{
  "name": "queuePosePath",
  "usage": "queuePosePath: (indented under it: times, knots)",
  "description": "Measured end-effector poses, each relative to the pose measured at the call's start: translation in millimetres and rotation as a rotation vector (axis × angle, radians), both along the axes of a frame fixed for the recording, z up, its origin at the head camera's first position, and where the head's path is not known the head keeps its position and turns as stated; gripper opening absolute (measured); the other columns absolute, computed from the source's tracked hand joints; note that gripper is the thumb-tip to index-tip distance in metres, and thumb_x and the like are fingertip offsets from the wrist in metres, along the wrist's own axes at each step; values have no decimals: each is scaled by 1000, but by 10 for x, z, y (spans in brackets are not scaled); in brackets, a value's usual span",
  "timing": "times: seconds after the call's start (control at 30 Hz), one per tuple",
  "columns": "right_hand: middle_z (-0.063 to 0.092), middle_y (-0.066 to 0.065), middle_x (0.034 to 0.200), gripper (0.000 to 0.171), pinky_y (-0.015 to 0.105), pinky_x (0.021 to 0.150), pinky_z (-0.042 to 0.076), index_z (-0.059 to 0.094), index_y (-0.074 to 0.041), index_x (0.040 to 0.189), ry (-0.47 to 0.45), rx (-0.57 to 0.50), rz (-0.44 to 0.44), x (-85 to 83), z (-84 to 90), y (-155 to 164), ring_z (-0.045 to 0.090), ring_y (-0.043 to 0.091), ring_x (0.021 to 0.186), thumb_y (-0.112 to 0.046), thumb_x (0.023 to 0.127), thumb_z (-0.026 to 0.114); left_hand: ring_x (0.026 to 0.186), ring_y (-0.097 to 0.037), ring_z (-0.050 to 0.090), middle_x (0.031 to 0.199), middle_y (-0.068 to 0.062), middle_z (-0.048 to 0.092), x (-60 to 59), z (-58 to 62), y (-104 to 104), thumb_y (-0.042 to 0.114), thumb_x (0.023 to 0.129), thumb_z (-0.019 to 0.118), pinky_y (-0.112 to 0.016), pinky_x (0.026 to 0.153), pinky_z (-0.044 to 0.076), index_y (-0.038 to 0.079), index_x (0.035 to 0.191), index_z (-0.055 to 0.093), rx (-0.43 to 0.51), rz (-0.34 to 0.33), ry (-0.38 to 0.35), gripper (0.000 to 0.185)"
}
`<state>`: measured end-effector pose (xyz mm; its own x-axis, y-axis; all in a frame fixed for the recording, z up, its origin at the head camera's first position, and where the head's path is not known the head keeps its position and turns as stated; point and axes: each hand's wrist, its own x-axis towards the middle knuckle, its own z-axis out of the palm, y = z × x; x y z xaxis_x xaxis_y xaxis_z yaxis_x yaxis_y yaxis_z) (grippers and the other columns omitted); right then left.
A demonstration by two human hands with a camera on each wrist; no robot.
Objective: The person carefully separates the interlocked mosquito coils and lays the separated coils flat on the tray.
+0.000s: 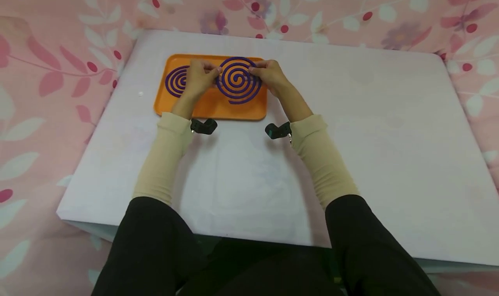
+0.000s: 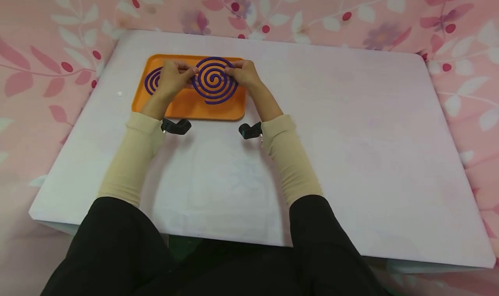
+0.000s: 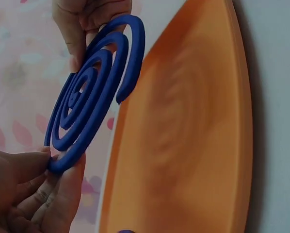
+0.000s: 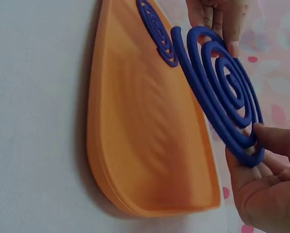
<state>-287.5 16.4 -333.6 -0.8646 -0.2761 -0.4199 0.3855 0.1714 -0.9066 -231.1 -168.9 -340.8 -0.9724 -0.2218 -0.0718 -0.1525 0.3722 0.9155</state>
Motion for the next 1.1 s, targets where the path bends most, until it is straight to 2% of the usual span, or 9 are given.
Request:
queuePosePath:
  times: [0.23,0.37,0.5,0.6,0.67,0.73,0.83,0.93,1.1]
  knots:
    - [58,7,109,30,20,82,49,56,0,118,46,233,57,13,-144,-102,56,12,90,-4,89,55,60,-2,51,80,-2,67,-67,-199,-12,27,90,59,-14,56,40,5,101,71,-321,46,-62,28]
    - [56,13,124,35,20,86,50,56,2,121,174,388,109,49,-209,-124,56,19,108,-2,87,56,73,-12,59,102,-11,69,-76,-251,13,28,91,57,-19,65,45,5,106,69,-358,72,-93,30]
    - [62,14,115,33,20,79,52,60,3,117,343,537,152,112,-261,-147,60,21,99,-3,84,55,97,-24,62,108,-12,68,-78,-271,34,27,92,56,-31,84,47,4,107,69,-411,91,-116,30]
    - [62,11,89,15,19,61,44,64,1,92,496,652,181,154,-304,-176,54,19,75,-2,82,53,99,-26,62,106,-11,69,-76,-281,51,26,91,57,-35,88,47,5,104,70,-473,99,-127,28]
    - [52,8,75,9,20,55,33,53,-1,72,583,729,190,177,-338,-185,43,17,68,0,80,51,98,-26,63,104,-10,69,-79,-283,74,26,91,58,-36,87,48,5,102,71,-512,99,-130,27]
    - [44,7,71,20,23,57,31,39,-6,62,654,789,198,199,-370,-197,38,18,68,4,77,48,95,-27,63,102,-10,70,-77,-279,96,26,90,59,-38,84,49,6,99,72,-545,102,-129,26]
    - [48,10,85,18,26,69,42,44,-5,64,657,840,203,235,-395,-216,46,21,83,5,79,44,94,-28,62,99,-10,70,-76,-272,129,25,89,59,-39,81,50,6,96,72,-581,104,-129,24]
    - [50,16,108,17,32,85,48,58,0,78,625,880,211,250,-405,-248,46,28,106,4,84,42,93,-29,63,98,-10,70,-74,-275,143,24,88,61,-40,78,51,6,93,72,-599,120,-117,22]
    - [45,18,118,22,32,87,49,64,1,94,626,945,230,242,-450,-280,42,31,112,0,89,42,94,-30,62,96,-11,70,-74,-304,154,21,86,64,-40,80,50,4,90,73,-598,143,-89,19]
